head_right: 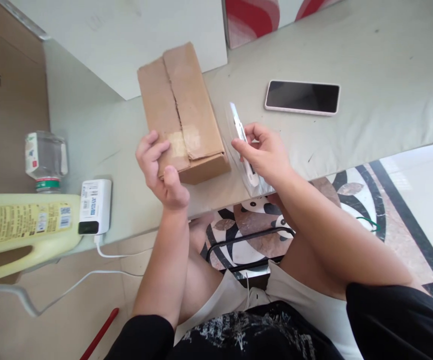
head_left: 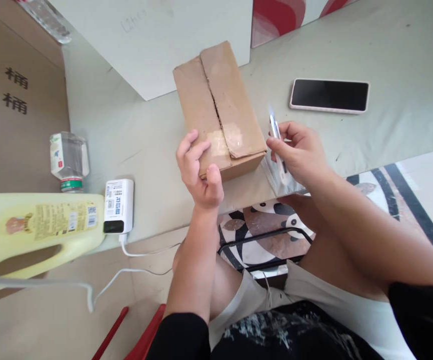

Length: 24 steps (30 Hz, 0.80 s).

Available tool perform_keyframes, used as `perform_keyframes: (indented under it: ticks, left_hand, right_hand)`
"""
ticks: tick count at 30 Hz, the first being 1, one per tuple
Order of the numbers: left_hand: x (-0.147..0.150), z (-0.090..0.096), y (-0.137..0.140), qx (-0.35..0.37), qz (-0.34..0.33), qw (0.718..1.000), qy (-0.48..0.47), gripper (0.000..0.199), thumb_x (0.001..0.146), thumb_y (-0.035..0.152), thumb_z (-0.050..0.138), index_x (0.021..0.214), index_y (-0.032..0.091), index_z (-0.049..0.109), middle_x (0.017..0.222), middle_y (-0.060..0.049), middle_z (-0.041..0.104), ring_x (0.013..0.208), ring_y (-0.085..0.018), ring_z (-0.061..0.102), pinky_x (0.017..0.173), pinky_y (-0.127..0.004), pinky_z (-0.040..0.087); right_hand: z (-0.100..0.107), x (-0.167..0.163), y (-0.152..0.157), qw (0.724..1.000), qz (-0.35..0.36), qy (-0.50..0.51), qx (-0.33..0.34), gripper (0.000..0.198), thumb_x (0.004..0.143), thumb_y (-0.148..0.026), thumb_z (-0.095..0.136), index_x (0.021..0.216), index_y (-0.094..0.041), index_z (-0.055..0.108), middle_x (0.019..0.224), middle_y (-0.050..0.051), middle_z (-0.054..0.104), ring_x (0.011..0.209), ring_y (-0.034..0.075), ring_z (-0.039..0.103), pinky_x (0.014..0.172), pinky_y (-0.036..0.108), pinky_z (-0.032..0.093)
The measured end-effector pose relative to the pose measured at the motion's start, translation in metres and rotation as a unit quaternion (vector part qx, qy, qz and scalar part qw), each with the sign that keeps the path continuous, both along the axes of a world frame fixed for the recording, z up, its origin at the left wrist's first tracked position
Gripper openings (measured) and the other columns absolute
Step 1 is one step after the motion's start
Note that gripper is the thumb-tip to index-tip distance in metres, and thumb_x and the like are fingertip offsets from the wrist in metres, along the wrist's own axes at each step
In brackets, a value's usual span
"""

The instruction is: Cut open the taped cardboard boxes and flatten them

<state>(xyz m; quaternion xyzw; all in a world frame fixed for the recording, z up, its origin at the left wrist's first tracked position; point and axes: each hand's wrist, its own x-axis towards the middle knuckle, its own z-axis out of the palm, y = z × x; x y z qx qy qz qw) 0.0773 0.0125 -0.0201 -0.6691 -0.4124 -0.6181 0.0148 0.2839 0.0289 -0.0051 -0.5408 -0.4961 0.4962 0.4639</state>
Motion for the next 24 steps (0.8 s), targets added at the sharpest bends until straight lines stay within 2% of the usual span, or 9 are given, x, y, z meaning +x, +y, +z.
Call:
perform_keyframes:
  ticks: [2,5,9,13,16,18,21,22,24]
  left_hand:
    - [0.001,-0.001,0.0,0.002,-0.003,1.0,-0.001,0.034,0.096,0.042,0.043,0.115,0.021,0.063,0.126,-0.008,0.06,0.122,-0.021,0.056,0.108,-0.039,0.045]
    - [0.001,-0.001,0.0,-0.009,0.009,1.0,0.007,0.035,0.096,0.044,0.041,0.116,0.023,0.061,0.127,-0.007,0.059,0.123,-0.022,0.057,0.109,-0.042,0.045]
    - [0.001,0.0,0.0,-0.012,0.009,1.0,0.008,0.034,0.096,0.043,0.041,0.115,0.022,0.062,0.126,-0.008,0.06,0.123,-0.022,0.056,0.11,-0.042,0.045]
    - [0.001,0.0,0.002,0.004,-0.002,1.0,-0.005,0.033,0.096,0.038,0.042,0.113,0.019,0.063,0.125,-0.011,0.06,0.123,-0.021,0.056,0.111,-0.041,0.044]
    - [0.002,-0.001,0.003,0.0,0.014,1.0,0.008,0.036,0.097,0.043,0.041,0.113,0.02,0.062,0.125,-0.01,0.06,0.122,-0.021,0.057,0.111,-0.043,0.044]
    - [0.002,-0.002,0.003,-0.006,0.018,1.0,0.012,0.036,0.097,0.046,0.04,0.114,0.022,0.061,0.125,-0.009,0.06,0.122,-0.021,0.057,0.111,-0.044,0.045]
    - [0.002,-0.002,0.002,-0.015,0.019,1.0,0.007,0.036,0.097,0.049,0.04,0.114,0.025,0.06,0.126,-0.008,0.059,0.123,-0.022,0.057,0.112,-0.046,0.044]
    - [0.002,-0.003,0.001,-0.022,0.021,1.0,0.007,0.038,0.097,0.052,0.039,0.113,0.026,0.06,0.127,-0.008,0.059,0.123,-0.022,0.057,0.112,-0.046,0.044]
    - [0.001,-0.004,-0.001,-0.029,0.019,0.999,0.011,0.044,0.095,0.059,0.039,0.114,0.025,0.059,0.128,-0.01,0.058,0.123,-0.024,0.057,0.112,-0.048,0.043]
  right_hand:
    - [0.0,0.001,0.0,1.0,-0.003,0.006,0.001,0.021,0.08,-0.03,0.072,0.082,-0.021,0.053,0.067,-0.006,0.052,0.045,0.005,0.052,0.04,0.02,0.034]
    - [-0.003,0.001,0.001,1.0,0.006,0.024,0.01,0.023,0.086,-0.037,0.068,0.094,-0.025,0.049,0.07,-0.007,0.058,0.043,0.006,0.053,0.038,0.02,0.035]
    - [-0.004,0.0,0.001,0.999,0.019,-0.034,0.011,0.018,0.092,-0.037,0.061,0.103,-0.025,0.055,0.074,-0.005,0.064,0.042,0.005,0.051,0.039,0.021,0.036]
    - [-0.001,0.001,0.0,0.991,0.01,-0.126,0.038,0.023,0.087,-0.021,0.06,0.109,-0.024,0.062,0.071,-0.005,0.062,0.046,0.008,0.052,0.051,0.026,0.044]
    - [-0.003,0.002,0.001,0.983,0.021,-0.167,0.075,0.03,0.083,-0.016,0.059,0.111,-0.025,0.063,0.078,-0.003,0.064,0.06,0.012,0.057,0.063,0.031,0.048]
    - [-0.006,0.002,0.002,0.986,0.04,-0.148,0.062,0.035,0.085,-0.015,0.053,0.117,-0.027,0.06,0.088,-0.001,0.067,0.068,0.014,0.059,0.066,0.033,0.049]
    - [-0.013,-0.002,0.002,0.996,0.028,-0.079,0.029,0.053,0.085,-0.012,0.051,0.133,-0.032,0.042,0.095,-0.003,0.07,0.069,0.013,0.063,0.071,0.033,0.052]
    - [-0.014,-0.004,0.002,0.998,0.019,-0.051,0.034,0.054,0.085,-0.014,0.053,0.133,-0.033,0.037,0.095,-0.003,0.07,0.069,0.013,0.063,0.072,0.033,0.053]
    - [-0.015,-0.007,0.001,0.998,0.021,0.009,0.064,0.044,0.086,-0.021,0.057,0.123,-0.033,0.037,0.096,-0.004,0.07,0.071,0.013,0.066,0.073,0.033,0.054]
